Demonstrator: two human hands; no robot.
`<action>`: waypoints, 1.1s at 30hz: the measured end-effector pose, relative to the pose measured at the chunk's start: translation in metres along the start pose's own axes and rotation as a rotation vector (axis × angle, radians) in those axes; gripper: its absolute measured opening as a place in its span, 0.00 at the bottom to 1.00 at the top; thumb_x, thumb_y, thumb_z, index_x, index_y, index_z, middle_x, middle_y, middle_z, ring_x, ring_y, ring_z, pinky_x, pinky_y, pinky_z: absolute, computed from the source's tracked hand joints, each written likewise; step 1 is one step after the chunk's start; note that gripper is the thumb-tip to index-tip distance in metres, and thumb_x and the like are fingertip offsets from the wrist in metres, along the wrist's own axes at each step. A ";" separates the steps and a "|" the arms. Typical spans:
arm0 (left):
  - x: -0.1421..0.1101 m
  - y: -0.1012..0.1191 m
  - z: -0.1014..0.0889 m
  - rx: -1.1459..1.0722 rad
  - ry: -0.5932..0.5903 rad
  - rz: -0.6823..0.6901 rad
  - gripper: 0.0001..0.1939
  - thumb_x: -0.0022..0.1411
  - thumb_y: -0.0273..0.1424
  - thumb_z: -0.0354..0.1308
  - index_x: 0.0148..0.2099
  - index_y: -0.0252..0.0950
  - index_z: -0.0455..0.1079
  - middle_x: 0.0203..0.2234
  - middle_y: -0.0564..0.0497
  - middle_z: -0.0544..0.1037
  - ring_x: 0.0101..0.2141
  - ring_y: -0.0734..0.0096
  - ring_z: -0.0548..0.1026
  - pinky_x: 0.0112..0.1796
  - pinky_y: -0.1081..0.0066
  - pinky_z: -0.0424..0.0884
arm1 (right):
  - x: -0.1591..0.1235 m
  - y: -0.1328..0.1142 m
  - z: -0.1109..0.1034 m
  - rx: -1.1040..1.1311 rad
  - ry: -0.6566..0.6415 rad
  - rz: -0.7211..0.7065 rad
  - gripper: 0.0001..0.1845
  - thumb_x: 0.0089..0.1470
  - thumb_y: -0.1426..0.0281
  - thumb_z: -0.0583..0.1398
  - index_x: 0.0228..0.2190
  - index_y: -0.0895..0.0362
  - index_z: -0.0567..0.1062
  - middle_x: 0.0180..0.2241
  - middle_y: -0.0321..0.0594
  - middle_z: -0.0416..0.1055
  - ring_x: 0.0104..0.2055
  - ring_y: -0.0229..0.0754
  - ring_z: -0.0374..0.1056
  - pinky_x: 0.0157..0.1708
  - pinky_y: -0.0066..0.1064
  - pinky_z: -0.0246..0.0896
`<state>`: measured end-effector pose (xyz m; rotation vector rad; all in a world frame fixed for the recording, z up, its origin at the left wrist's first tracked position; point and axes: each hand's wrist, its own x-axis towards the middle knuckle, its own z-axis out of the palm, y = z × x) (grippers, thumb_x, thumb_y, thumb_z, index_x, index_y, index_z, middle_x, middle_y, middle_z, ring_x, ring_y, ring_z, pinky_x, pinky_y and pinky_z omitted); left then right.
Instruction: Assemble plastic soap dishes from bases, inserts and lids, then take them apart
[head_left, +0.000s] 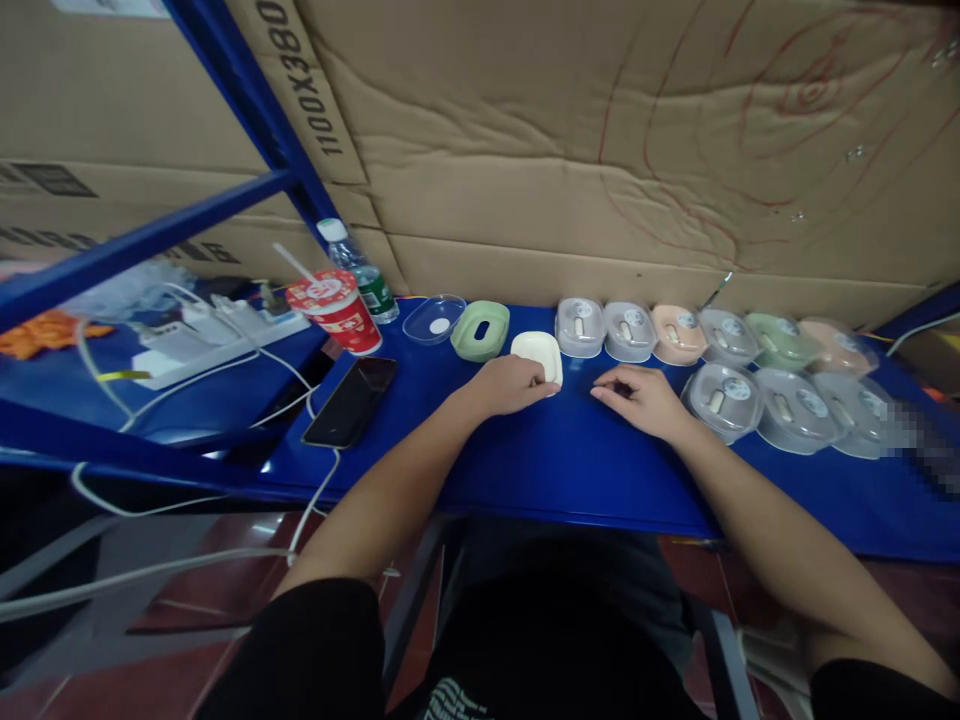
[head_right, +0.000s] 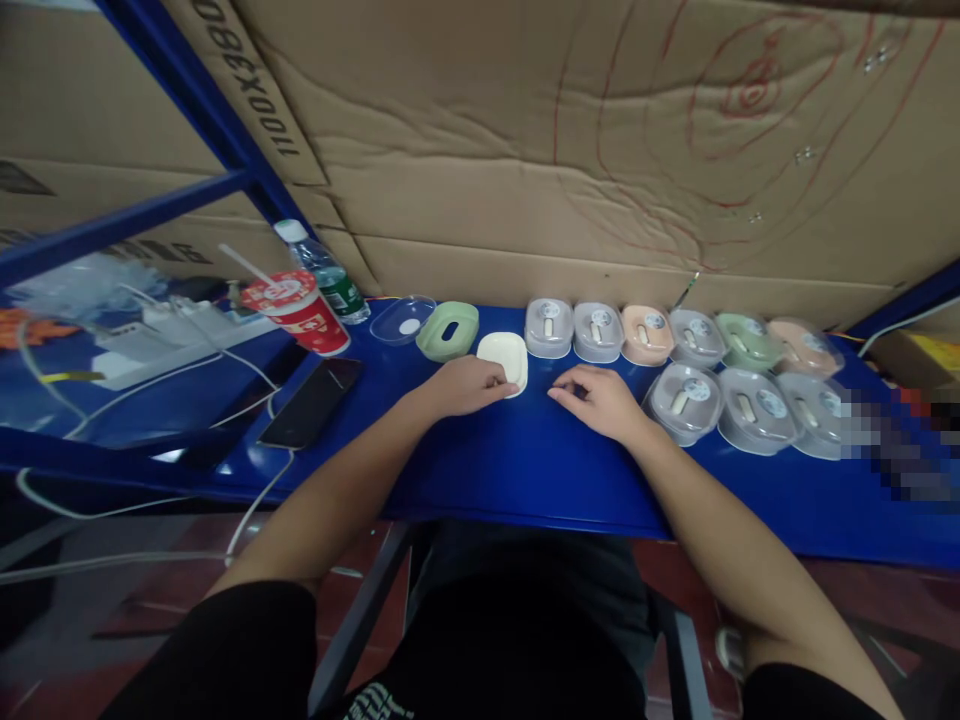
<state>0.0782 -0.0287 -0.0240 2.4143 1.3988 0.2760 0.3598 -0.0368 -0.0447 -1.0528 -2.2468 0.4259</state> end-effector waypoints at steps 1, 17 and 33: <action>0.000 0.000 0.001 -0.008 -0.003 0.022 0.23 0.71 0.51 0.54 0.38 0.39 0.79 0.36 0.46 0.85 0.40 0.58 0.81 0.38 0.64 0.69 | 0.001 0.004 0.001 0.019 0.004 0.032 0.16 0.65 0.55 0.63 0.41 0.53 0.82 0.31 0.38 0.80 0.29 0.41 0.73 0.32 0.34 0.67; 0.008 -0.020 -0.003 -0.142 0.423 -0.049 0.17 0.71 0.42 0.57 0.53 0.38 0.78 0.47 0.45 0.83 0.50 0.57 0.79 0.53 0.60 0.72 | 0.040 0.015 0.018 -0.045 -0.205 0.200 0.32 0.61 0.48 0.63 0.58 0.56 0.74 0.35 0.40 0.80 0.33 0.46 0.75 0.36 0.38 0.69; 0.005 -0.084 -0.022 0.133 0.428 -0.554 0.30 0.65 0.51 0.59 0.61 0.39 0.75 0.61 0.36 0.73 0.61 0.39 0.67 0.59 0.48 0.62 | 0.027 0.019 0.019 -0.055 -0.210 0.120 0.22 0.65 0.58 0.61 0.56 0.55 0.77 0.33 0.38 0.79 0.32 0.44 0.74 0.34 0.35 0.66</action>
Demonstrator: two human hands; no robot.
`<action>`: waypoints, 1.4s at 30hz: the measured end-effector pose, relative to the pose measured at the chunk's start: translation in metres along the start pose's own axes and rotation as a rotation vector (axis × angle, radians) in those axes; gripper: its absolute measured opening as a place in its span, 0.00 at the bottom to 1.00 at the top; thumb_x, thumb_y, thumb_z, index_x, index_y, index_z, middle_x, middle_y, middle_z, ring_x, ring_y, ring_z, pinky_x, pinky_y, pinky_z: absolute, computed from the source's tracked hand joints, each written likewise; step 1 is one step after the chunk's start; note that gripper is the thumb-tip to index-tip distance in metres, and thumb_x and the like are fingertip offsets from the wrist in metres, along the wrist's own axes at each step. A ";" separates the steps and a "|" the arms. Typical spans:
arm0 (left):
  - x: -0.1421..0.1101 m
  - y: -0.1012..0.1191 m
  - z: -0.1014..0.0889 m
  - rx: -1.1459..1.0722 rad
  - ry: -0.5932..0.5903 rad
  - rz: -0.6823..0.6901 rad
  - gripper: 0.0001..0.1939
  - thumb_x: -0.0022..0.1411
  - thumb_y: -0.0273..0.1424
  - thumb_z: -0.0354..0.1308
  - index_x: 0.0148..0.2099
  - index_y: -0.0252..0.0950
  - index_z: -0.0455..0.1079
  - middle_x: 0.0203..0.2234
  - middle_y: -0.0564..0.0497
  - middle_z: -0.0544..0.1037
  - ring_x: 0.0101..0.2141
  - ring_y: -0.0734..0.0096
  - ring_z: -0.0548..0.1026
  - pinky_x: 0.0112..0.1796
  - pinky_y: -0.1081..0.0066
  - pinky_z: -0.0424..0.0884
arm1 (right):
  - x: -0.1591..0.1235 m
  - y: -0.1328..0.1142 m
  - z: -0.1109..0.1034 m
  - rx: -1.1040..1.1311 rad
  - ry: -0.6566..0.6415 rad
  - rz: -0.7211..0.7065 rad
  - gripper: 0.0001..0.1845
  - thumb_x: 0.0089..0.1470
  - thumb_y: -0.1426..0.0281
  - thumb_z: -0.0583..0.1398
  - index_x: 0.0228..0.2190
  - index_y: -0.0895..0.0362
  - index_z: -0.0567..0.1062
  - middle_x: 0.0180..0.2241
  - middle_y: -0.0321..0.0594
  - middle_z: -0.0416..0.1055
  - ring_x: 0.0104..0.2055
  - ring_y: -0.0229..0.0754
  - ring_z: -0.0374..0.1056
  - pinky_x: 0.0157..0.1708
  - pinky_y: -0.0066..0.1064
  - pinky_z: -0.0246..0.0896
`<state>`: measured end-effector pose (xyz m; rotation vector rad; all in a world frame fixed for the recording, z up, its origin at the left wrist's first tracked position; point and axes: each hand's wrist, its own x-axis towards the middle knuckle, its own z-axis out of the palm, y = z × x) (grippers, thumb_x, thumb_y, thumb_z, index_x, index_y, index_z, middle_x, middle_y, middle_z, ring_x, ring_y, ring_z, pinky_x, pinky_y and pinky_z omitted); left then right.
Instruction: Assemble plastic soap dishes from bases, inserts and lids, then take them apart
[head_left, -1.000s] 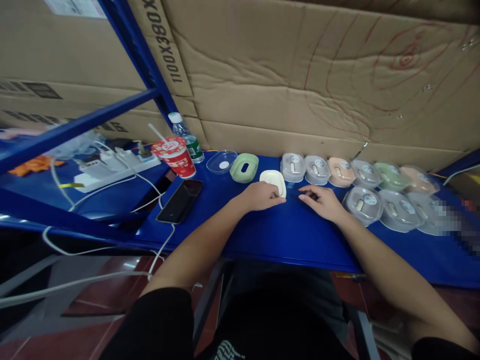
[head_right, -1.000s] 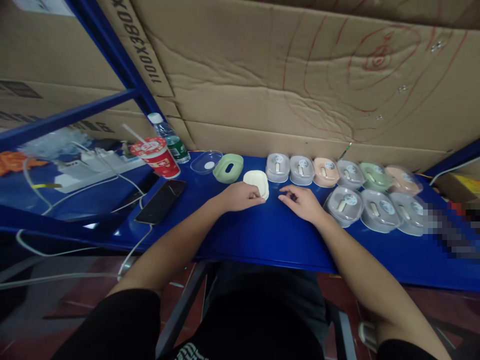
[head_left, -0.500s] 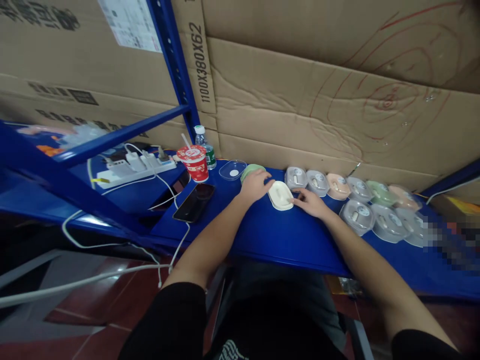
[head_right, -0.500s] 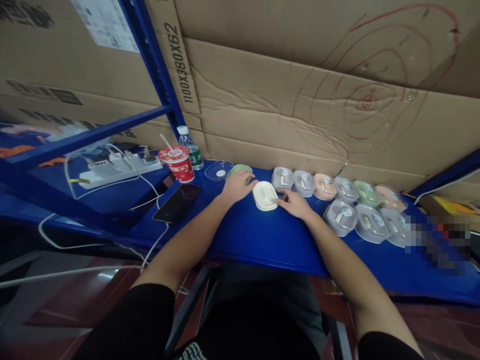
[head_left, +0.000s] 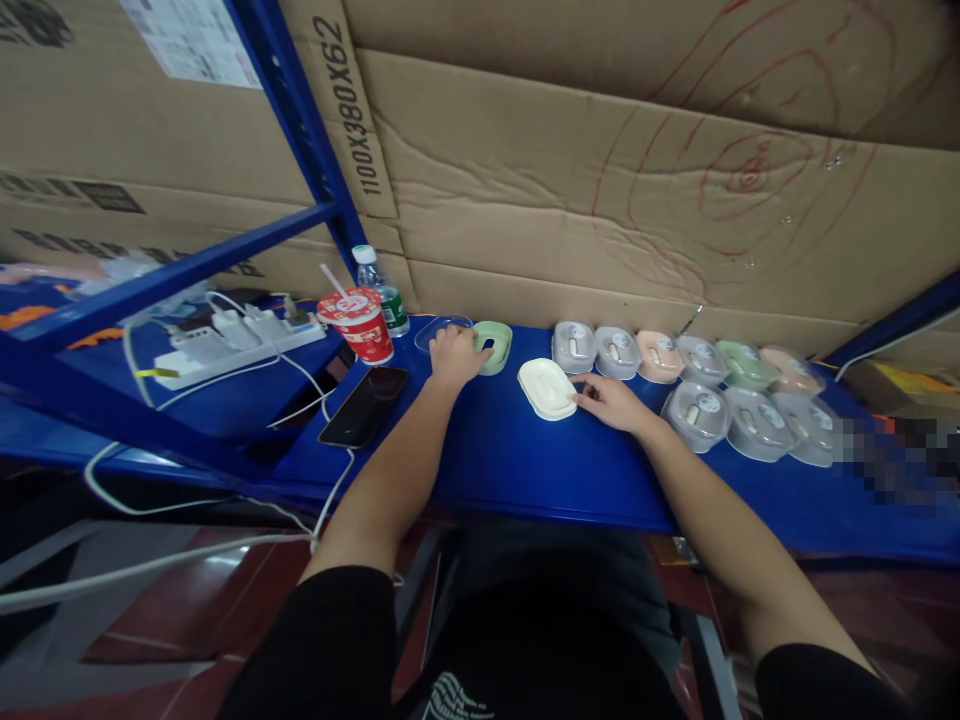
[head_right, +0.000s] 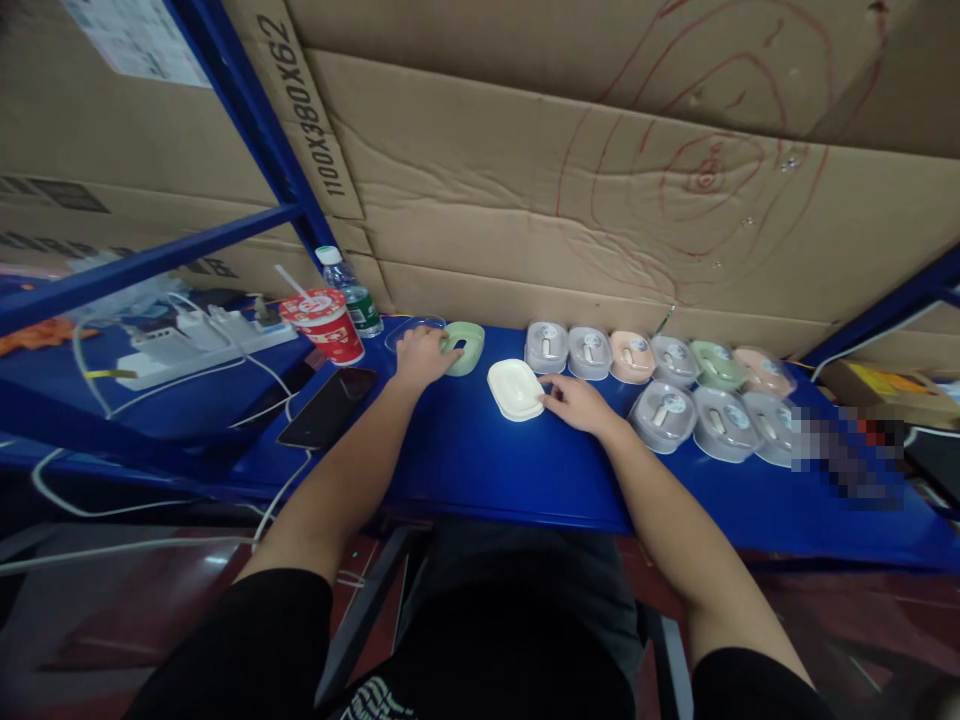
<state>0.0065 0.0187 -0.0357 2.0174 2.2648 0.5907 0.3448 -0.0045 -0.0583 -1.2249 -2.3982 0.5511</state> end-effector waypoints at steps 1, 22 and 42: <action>0.000 0.002 0.000 0.010 -0.018 0.001 0.30 0.65 0.52 0.58 0.61 0.39 0.75 0.61 0.36 0.73 0.61 0.39 0.67 0.59 0.48 0.62 | 0.000 0.000 0.000 -0.017 -0.005 -0.011 0.23 0.66 0.59 0.60 0.57 0.55 0.77 0.33 0.39 0.79 0.33 0.44 0.74 0.35 0.36 0.67; -0.001 0.004 -0.006 0.037 -0.018 0.002 0.28 0.66 0.53 0.57 0.57 0.40 0.78 0.57 0.38 0.77 0.56 0.41 0.73 0.57 0.46 0.63 | -0.008 -0.006 -0.002 -0.094 -0.004 -0.163 0.19 0.70 0.61 0.58 0.57 0.49 0.79 0.57 0.44 0.78 0.58 0.53 0.75 0.58 0.50 0.72; -0.005 0.011 -0.006 -0.183 -0.058 0.153 0.26 0.64 0.49 0.65 0.57 0.38 0.79 0.61 0.40 0.72 0.61 0.52 0.72 0.64 0.58 0.66 | -0.007 -0.005 -0.002 -0.097 -0.023 -0.186 0.20 0.71 0.61 0.56 0.59 0.51 0.78 0.57 0.46 0.77 0.59 0.54 0.74 0.58 0.51 0.71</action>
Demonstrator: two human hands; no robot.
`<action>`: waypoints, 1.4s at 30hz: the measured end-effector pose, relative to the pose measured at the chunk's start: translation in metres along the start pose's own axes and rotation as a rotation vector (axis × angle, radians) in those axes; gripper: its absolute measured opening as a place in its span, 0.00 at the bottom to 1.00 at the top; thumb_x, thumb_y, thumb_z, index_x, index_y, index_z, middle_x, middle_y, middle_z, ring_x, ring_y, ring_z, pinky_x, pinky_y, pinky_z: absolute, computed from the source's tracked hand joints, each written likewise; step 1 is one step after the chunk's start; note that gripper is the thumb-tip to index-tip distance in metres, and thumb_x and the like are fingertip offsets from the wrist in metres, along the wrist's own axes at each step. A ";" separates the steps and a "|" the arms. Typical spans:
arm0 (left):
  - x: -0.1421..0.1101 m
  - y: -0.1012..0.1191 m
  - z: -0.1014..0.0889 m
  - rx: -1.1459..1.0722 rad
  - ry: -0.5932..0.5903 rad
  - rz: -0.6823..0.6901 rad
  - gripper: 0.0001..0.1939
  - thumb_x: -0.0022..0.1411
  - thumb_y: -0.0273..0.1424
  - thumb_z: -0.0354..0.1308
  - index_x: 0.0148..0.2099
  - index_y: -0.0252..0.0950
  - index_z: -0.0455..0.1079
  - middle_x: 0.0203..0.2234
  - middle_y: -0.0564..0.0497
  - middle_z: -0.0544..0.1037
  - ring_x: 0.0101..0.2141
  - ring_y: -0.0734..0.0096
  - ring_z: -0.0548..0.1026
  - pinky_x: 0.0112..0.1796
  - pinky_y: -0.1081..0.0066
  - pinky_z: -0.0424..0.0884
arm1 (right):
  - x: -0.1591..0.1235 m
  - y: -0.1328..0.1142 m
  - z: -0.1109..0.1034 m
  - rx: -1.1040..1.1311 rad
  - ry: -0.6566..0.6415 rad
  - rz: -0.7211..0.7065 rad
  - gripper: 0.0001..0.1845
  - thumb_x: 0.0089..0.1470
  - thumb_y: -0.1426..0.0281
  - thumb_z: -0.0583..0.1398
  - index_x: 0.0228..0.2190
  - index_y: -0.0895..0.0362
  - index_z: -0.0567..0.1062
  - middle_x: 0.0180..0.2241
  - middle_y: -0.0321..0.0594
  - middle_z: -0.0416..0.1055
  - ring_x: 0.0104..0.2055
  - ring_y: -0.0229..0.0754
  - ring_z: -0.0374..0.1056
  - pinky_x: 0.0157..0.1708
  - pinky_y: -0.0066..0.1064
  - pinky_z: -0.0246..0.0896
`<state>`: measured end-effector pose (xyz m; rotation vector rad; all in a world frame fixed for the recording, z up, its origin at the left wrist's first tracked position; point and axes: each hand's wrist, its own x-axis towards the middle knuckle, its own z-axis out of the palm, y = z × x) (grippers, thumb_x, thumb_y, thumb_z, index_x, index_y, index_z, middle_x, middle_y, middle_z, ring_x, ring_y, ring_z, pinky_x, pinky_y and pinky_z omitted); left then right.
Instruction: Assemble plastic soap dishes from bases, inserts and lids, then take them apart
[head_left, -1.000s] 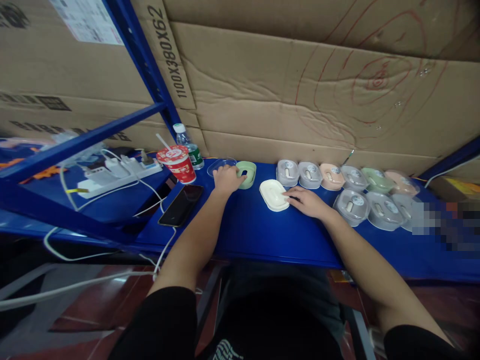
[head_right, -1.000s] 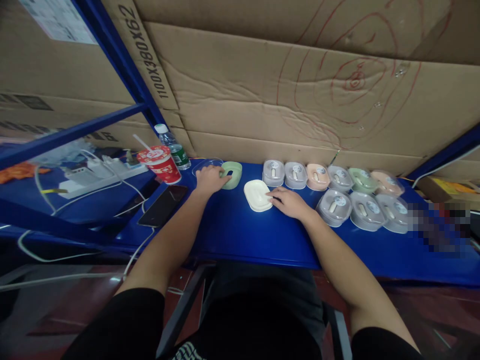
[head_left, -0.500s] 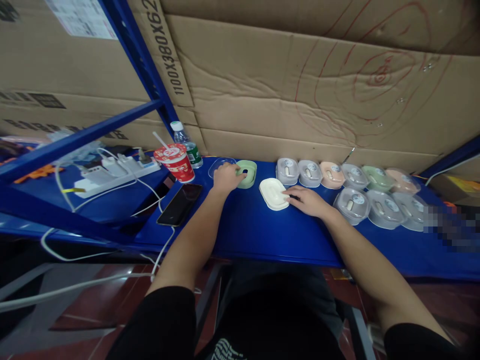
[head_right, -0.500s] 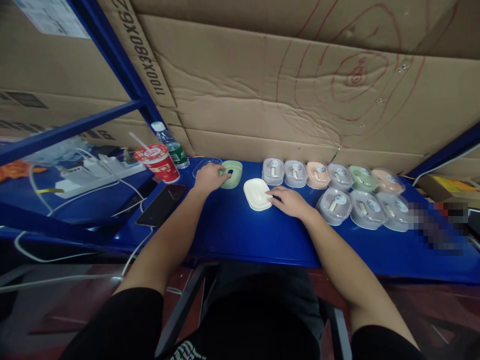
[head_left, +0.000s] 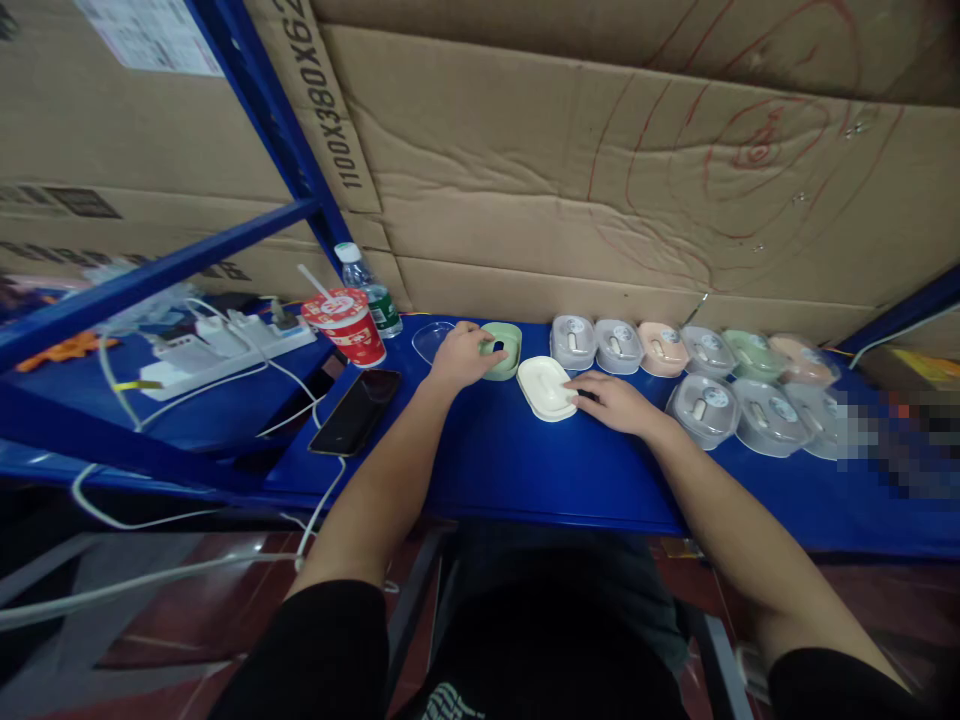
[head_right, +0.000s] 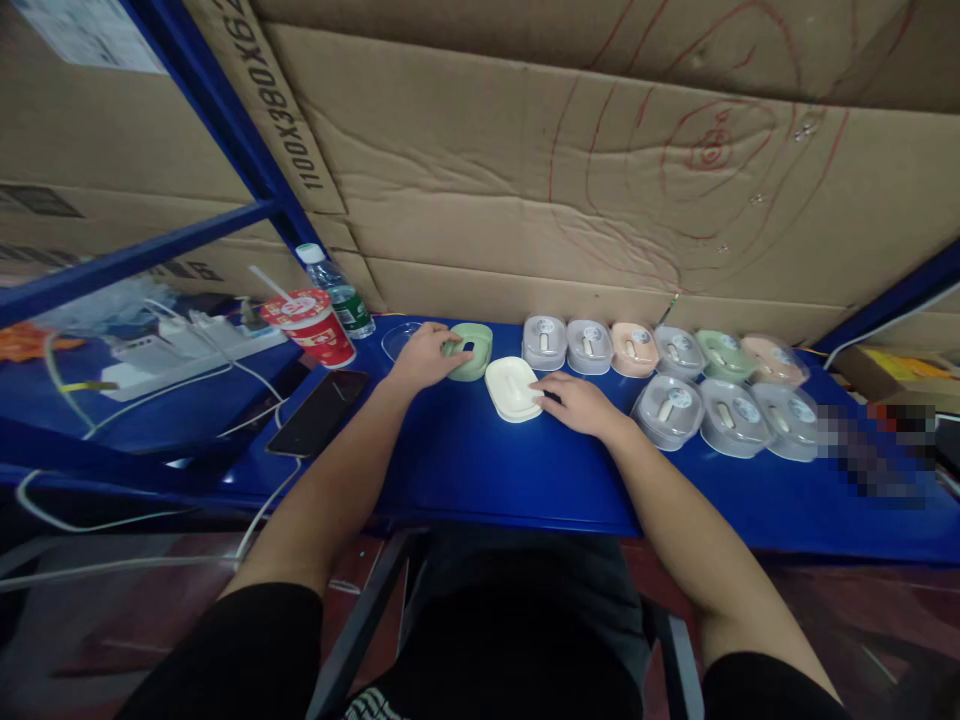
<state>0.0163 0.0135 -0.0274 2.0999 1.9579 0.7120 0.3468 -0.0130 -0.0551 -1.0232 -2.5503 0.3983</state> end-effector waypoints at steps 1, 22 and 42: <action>0.000 0.002 0.000 0.010 0.016 0.024 0.24 0.64 0.48 0.65 0.55 0.38 0.80 0.59 0.41 0.74 0.60 0.52 0.72 0.64 0.58 0.65 | 0.000 0.000 0.000 -0.001 0.002 -0.001 0.20 0.71 0.61 0.56 0.59 0.50 0.78 0.57 0.46 0.77 0.59 0.54 0.74 0.59 0.51 0.71; -0.005 0.013 0.000 0.125 -0.083 -0.102 0.36 0.73 0.57 0.41 0.66 0.38 0.71 0.67 0.37 0.71 0.64 0.41 0.70 0.63 0.42 0.62 | 0.000 -0.002 -0.002 0.007 -0.002 0.006 0.20 0.69 0.61 0.58 0.58 0.50 0.79 0.57 0.46 0.78 0.59 0.54 0.75 0.59 0.52 0.72; -0.017 0.015 -0.014 0.211 -0.177 0.179 0.54 0.54 0.65 0.62 0.74 0.42 0.61 0.71 0.39 0.64 0.69 0.40 0.60 0.66 0.48 0.57 | 0.001 -0.002 -0.001 0.003 -0.030 0.071 0.32 0.64 0.48 0.63 0.63 0.49 0.75 0.60 0.48 0.75 0.59 0.56 0.74 0.58 0.51 0.71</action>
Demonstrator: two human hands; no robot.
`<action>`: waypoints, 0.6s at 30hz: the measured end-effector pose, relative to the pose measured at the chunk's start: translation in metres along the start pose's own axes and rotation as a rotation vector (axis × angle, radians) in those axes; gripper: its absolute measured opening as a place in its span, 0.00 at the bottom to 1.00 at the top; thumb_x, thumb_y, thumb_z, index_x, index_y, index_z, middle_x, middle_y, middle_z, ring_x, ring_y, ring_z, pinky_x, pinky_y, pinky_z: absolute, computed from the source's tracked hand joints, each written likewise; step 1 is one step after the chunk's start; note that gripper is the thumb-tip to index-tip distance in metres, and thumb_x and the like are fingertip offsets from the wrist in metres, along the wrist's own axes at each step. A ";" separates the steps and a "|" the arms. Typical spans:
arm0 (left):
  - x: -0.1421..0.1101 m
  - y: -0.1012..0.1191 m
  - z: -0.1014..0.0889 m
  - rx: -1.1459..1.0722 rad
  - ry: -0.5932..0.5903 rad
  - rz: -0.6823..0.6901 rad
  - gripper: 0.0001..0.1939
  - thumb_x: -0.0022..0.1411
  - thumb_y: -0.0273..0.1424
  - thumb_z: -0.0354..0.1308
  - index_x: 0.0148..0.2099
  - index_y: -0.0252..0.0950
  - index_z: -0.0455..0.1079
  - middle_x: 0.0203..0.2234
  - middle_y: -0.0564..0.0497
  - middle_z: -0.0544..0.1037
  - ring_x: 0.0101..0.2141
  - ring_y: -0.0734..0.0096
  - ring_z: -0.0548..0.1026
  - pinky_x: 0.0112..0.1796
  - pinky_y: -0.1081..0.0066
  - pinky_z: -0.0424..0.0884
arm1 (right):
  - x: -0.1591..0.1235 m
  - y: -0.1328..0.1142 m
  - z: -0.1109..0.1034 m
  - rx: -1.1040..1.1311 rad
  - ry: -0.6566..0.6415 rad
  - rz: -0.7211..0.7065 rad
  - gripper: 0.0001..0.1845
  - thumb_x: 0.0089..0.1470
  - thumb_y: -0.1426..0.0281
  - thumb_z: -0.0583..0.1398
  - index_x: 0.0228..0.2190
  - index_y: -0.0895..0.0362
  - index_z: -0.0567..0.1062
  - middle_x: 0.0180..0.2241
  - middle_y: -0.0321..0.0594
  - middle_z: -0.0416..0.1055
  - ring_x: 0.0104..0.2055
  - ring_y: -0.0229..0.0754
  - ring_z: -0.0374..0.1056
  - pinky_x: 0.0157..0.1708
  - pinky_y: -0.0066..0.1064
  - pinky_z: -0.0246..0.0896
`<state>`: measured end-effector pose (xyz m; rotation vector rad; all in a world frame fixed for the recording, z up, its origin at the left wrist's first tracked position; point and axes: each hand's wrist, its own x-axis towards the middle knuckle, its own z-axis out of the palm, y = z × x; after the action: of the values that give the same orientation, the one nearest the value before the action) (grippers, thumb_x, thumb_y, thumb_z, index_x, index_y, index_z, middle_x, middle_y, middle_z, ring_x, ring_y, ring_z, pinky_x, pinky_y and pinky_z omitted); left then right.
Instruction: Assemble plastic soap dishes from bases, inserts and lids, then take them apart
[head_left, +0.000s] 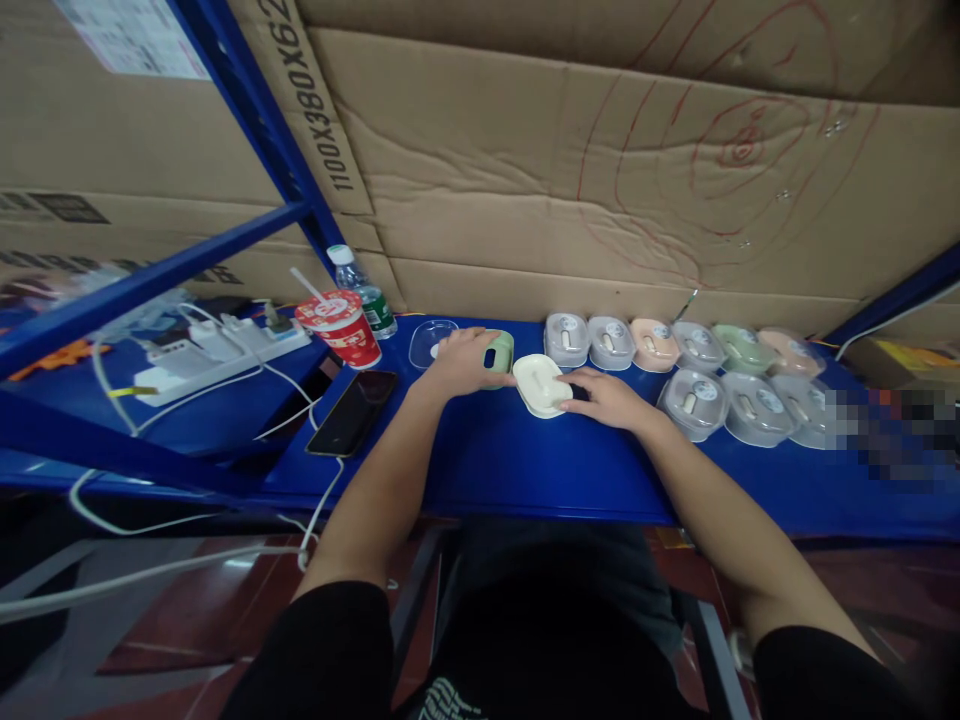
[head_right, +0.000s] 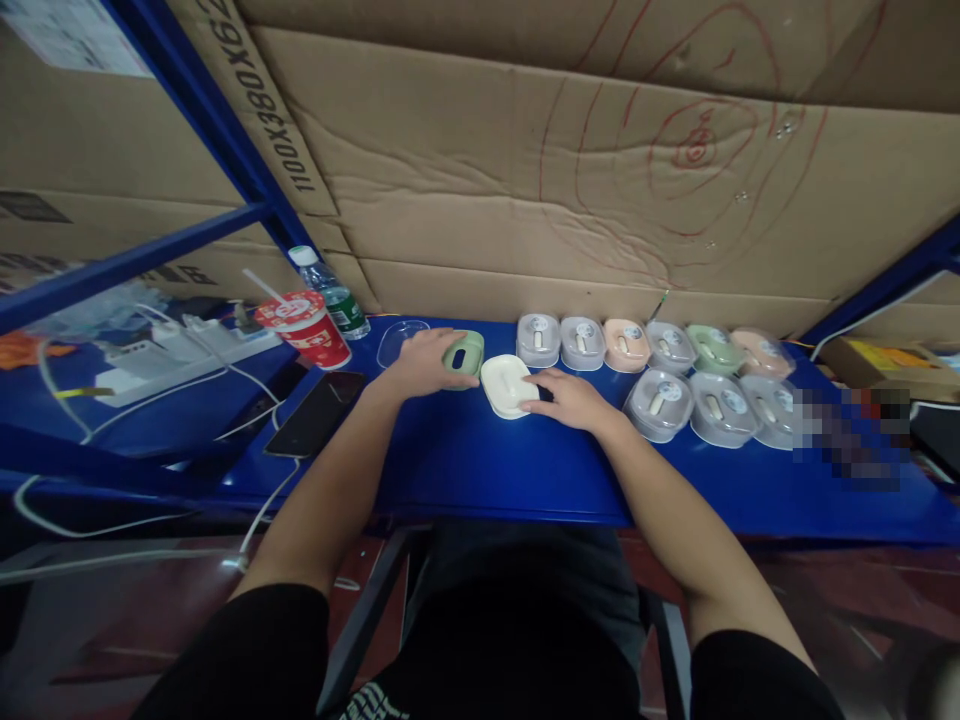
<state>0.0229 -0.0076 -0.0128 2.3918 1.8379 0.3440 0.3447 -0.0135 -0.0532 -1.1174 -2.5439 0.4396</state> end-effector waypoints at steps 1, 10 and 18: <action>-0.001 0.002 0.001 0.006 -0.053 0.052 0.56 0.52 0.65 0.65 0.75 0.41 0.59 0.72 0.38 0.62 0.70 0.40 0.58 0.67 0.48 0.56 | 0.000 -0.001 0.000 0.004 0.001 0.000 0.32 0.63 0.48 0.64 0.63 0.49 0.75 0.59 0.48 0.75 0.59 0.56 0.74 0.58 0.51 0.71; 0.004 0.005 0.015 0.027 -0.143 0.089 0.30 0.59 0.45 0.66 0.61 0.40 0.73 0.62 0.39 0.75 0.61 0.45 0.72 0.59 0.53 0.68 | 0.000 -0.007 -0.001 0.012 0.025 -0.007 0.24 0.66 0.51 0.62 0.56 0.49 0.80 0.56 0.46 0.77 0.56 0.52 0.76 0.58 0.48 0.72; 0.002 0.000 -0.007 -0.240 0.158 -0.122 0.16 0.70 0.45 0.51 0.43 0.40 0.73 0.37 0.45 0.81 0.43 0.53 0.80 0.47 0.58 0.73 | 0.003 -0.016 0.003 0.062 -0.004 -0.065 0.20 0.67 0.54 0.62 0.53 0.50 0.82 0.55 0.44 0.79 0.57 0.50 0.77 0.57 0.45 0.72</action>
<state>0.0218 -0.0065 -0.0054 2.1370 1.8726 0.7159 0.3317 -0.0222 -0.0486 -1.0098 -2.5434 0.5005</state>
